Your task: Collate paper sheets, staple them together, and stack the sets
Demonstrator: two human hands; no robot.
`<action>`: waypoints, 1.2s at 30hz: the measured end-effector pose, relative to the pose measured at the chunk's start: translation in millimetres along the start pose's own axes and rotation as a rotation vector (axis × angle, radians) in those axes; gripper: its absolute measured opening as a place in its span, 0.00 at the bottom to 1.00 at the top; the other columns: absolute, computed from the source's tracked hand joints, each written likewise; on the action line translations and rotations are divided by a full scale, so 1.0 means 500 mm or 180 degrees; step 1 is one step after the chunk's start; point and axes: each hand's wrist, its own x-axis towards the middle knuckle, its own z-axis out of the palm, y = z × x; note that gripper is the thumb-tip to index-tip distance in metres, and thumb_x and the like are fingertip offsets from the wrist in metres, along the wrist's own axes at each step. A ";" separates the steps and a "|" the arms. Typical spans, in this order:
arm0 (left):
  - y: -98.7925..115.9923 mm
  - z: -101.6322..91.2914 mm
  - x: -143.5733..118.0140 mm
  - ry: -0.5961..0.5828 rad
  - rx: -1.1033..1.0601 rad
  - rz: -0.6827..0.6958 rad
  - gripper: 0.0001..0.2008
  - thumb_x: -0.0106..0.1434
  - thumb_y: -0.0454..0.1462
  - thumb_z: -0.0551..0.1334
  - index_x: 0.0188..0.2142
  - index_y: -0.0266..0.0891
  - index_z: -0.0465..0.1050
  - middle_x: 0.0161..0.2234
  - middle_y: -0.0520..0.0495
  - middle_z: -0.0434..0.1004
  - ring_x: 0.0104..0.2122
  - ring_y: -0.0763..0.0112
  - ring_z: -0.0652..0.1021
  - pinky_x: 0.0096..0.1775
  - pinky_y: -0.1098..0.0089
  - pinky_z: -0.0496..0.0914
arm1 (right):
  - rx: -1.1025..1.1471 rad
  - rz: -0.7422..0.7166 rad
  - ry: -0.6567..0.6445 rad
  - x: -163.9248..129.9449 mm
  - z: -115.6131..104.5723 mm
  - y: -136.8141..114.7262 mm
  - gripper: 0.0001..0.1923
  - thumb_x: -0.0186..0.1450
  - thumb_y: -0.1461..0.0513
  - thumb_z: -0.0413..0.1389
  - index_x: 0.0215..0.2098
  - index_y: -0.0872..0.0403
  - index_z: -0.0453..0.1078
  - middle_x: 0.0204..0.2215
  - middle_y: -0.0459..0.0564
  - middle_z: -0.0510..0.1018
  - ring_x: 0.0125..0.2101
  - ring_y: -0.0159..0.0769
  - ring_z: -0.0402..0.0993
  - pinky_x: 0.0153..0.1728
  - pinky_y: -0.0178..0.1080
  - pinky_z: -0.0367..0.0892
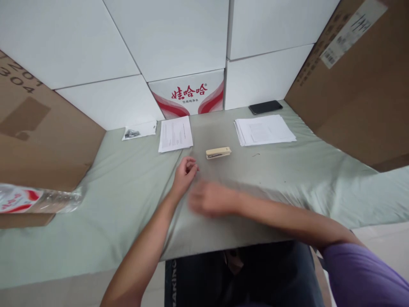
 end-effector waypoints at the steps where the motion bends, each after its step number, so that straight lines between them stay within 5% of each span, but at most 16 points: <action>1: 0.002 -0.002 0.003 0.0118 -0.0050 -0.0006 0.10 0.63 0.41 0.63 0.42 0.43 0.67 0.28 0.54 0.75 0.25 0.74 0.72 0.29 0.72 0.64 | 0.0396 -0.0802 -0.0180 0.028 0.028 -0.063 0.10 0.71 0.59 0.52 0.37 0.51 0.73 0.32 0.46 0.79 0.34 0.39 0.74 0.32 0.42 0.63; 2: 0.003 -0.006 0.007 0.0262 -0.0079 -0.0005 0.09 0.63 0.40 0.63 0.41 0.43 0.66 0.27 0.54 0.75 0.25 0.74 0.72 0.30 0.72 0.65 | 0.0724 -0.1358 -0.0403 0.050 0.055 -0.122 0.11 0.71 0.56 0.53 0.36 0.50 0.74 0.29 0.43 0.80 0.32 0.37 0.75 0.28 0.41 0.63; 4: 0.005 -0.019 0.016 0.0570 0.0003 0.0030 0.08 0.62 0.39 0.62 0.40 0.42 0.66 0.27 0.54 0.75 0.26 0.73 0.72 0.31 0.72 0.66 | 0.0922 -0.1695 -0.0907 0.079 0.103 -0.211 0.09 0.68 0.58 0.56 0.31 0.48 0.76 0.24 0.39 0.80 0.27 0.36 0.77 0.20 0.41 0.57; 7: 0.008 -0.054 0.035 0.0788 0.0623 0.0168 0.06 0.63 0.39 0.62 0.39 0.42 0.68 0.32 0.50 0.77 0.32 0.70 0.76 0.35 0.70 0.67 | 0.1020 -0.1870 -0.0718 0.092 0.149 -0.265 0.06 0.65 0.62 0.60 0.30 0.47 0.77 0.24 0.38 0.81 0.26 0.34 0.79 0.16 0.40 0.54; 11: 0.025 -0.114 0.092 0.0395 0.1990 0.0460 0.06 0.64 0.38 0.62 0.41 0.43 0.72 0.40 0.45 0.80 0.41 0.63 0.78 0.43 0.64 0.69 | 0.0998 -0.1939 -0.0154 0.088 0.164 -0.252 0.08 0.64 0.62 0.61 0.27 0.47 0.77 0.21 0.38 0.80 0.26 0.33 0.80 0.15 0.38 0.57; 15: 0.032 -0.148 0.178 0.0253 0.3044 0.0654 0.13 0.64 0.41 0.64 0.47 0.42 0.75 0.51 0.40 0.79 0.54 0.53 0.74 0.56 0.53 0.65 | 0.0884 -0.1905 -0.0086 0.091 0.161 -0.244 0.11 0.64 0.62 0.60 0.25 0.43 0.78 0.20 0.33 0.79 0.23 0.30 0.79 0.13 0.36 0.56; 21: 0.002 -0.134 0.238 -0.0519 0.3034 0.0478 0.22 0.61 0.45 0.68 0.54 0.47 0.78 0.62 0.46 0.73 0.62 0.53 0.70 0.62 0.53 0.62 | 0.0493 -0.2415 0.0168 0.103 0.157 -0.241 0.15 0.65 0.64 0.56 0.31 0.37 0.82 0.31 0.35 0.84 0.32 0.31 0.83 0.27 0.35 0.70; 36: 0.005 -0.140 0.238 -0.0572 0.2754 0.0377 0.14 0.67 0.45 0.61 0.46 0.47 0.82 0.58 0.48 0.78 0.58 0.57 0.74 0.58 0.58 0.66 | 0.0463 -0.2311 0.0194 0.104 0.152 -0.237 0.14 0.64 0.60 0.57 0.29 0.35 0.81 0.32 0.33 0.84 0.33 0.29 0.82 0.26 0.34 0.71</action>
